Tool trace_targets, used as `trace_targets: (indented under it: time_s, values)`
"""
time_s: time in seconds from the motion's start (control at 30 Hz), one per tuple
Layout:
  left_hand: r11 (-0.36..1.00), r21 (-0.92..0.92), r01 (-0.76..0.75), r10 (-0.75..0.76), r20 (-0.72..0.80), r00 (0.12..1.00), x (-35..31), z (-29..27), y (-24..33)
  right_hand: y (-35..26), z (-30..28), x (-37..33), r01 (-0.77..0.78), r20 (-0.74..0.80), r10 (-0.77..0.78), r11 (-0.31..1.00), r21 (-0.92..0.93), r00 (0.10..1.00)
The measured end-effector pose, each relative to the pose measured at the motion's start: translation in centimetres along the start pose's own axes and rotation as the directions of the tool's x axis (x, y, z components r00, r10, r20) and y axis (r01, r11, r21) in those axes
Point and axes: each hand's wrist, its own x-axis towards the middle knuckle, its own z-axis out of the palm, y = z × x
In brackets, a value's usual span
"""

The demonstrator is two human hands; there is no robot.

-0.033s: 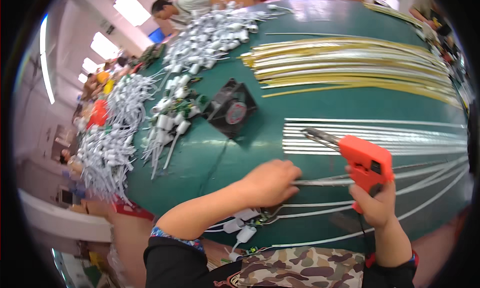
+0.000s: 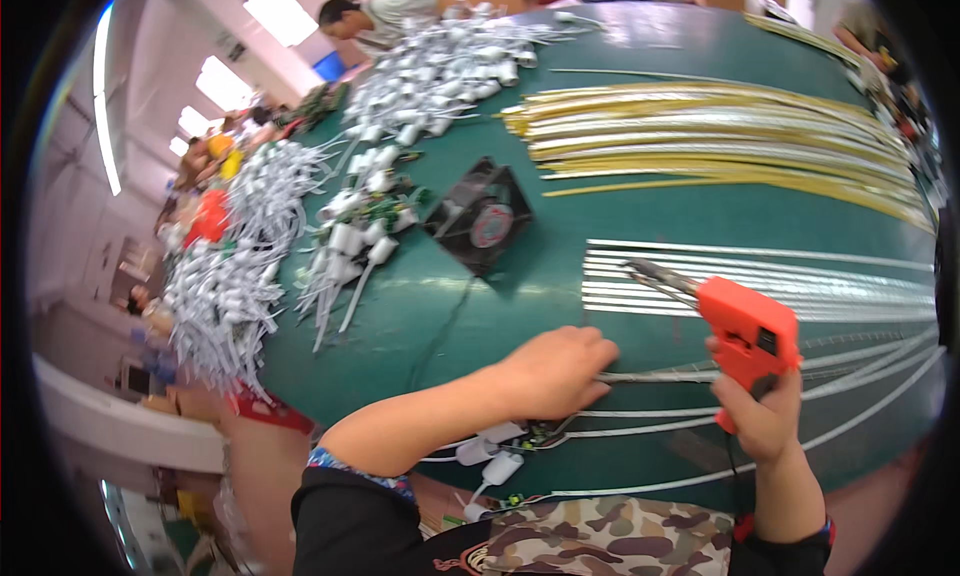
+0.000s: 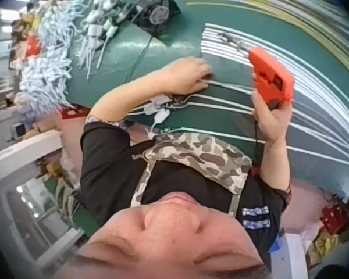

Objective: The person solders wires from lighting components to LED strips using a soldering iron.

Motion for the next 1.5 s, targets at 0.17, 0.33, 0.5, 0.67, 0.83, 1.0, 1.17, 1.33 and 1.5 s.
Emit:
trace_targets:
  time_s: [0.17,0.33,0.5,0.67,0.83,1.0,1.17,1.33,1.5]
  values:
    - [0.994,-0.076,-0.08,0.087,0.085,0.993,-1.1,0.9,1.9,0.2,-1.4,-1.1,-0.074,-0.081,0.062,0.986,-0.153,0.995]
    - [0.954,-0.243,-0.174,0.26,0.392,0.882,-4.8,3.0,6.1,0.3,-0.9,-0.5,-0.116,-0.099,0.107,0.989,-0.088,0.989]
    - [0.942,-0.256,-0.217,0.266,0.179,0.947,-5.9,0.5,4.6,0.3,-0.7,-0.3,-0.096,-0.135,0.087,0.993,-0.064,0.987]
    - [0.824,0.088,0.56,-0.514,-0.301,0.803,-5.4,-8.9,-5.5,0.0,-1.6,-0.6,-0.088,-0.21,0.078,0.995,-0.042,0.975]
    - [0.688,0.022,0.725,-0.298,-0.903,0.31,-9.8,-9.5,-22.0,-0.4,-0.7,-0.8,-0.106,-0.147,0.106,0.994,0.009,0.983]
    - [0.567,0.261,0.781,-0.164,-0.894,0.418,-7.0,-8.1,-24.1,-0.1,-1.0,-0.5,-0.136,-0.165,0.139,0.99,0.029,0.977]
    - [0.678,0.239,0.695,-0.16,-0.875,0.457,-9.8,-10.6,-22.1,0.0,-0.8,-0.2,-0.098,-0.161,0.102,0.995,0.029,0.982]
    - [0.877,-0.285,0.388,-0.462,-0.725,0.511,-11.9,-14.1,-12.6,0.0,-1.5,-0.6,-0.025,-0.139,0.036,0.996,0.08,0.99]
    - [0.394,-0.891,-0.226,-0.125,-0.295,0.947,-8.8,-9.9,-5.0,0.0,-2.0,-1.4,-0.03,-0.025,0.039,0.96,0.278,0.999]
